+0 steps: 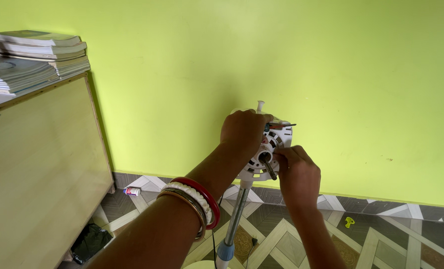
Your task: The person uses a screwdriver to tighten screws on the motor housing of a standing fan and then attaches the front wire cage to the motor. The task is performed in a room with lime green walls and patterned tile flooring.
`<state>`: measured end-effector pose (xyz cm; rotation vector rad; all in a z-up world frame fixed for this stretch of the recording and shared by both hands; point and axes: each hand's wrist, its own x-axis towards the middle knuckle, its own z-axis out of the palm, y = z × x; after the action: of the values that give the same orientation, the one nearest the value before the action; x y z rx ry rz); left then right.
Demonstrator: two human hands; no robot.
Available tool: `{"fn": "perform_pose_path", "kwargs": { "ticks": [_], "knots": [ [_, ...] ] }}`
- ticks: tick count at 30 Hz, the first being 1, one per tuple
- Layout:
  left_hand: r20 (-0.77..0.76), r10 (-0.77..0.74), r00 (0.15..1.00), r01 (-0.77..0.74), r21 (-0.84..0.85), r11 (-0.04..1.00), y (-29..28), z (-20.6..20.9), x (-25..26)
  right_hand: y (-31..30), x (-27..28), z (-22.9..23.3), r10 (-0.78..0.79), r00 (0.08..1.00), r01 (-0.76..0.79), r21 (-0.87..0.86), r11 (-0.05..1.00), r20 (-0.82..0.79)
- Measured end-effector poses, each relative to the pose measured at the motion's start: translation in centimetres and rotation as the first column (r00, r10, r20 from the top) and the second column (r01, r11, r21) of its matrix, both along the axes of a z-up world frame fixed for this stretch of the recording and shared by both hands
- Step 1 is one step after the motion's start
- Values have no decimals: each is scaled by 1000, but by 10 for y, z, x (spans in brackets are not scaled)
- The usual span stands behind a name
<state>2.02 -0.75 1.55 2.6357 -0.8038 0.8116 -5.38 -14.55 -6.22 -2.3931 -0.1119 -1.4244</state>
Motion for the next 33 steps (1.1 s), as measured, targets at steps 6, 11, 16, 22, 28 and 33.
{"fn": "perform_pose_path", "kwargs": {
  "ticks": [6, 11, 16, 22, 28, 33],
  "knots": [
    [28, 18, 999, -20, 69, 997, -3, 2, 3, -18, 17, 32, -28, 972, -46, -304, 952, -234],
    [72, 11, 997, -17, 82, 997, -3, 4, 5, -18, 23, 42, -40, 954, -67, -339, 938, -298],
    [75, 19, 997, -25, 80, 996, -9, 2, 10, -7, 14, 23, 96, 944, 33, 379, 925, -317],
    [56, 13, 998, -16, 40, 999, -10, -3, 12, 21, 21, -8, 152, 988, -75, 806, 588, -19],
    [71, 7, 997, -8, 20, 1000, -8, -8, 13, 15, 19, -23, 144, 984, -176, 519, 837, 101],
    [51, 21, 998, -22, 19, 1000, -11, -5, 18, 11, 20, -24, 150, 978, -191, 321, 928, 148]
  ]
}}
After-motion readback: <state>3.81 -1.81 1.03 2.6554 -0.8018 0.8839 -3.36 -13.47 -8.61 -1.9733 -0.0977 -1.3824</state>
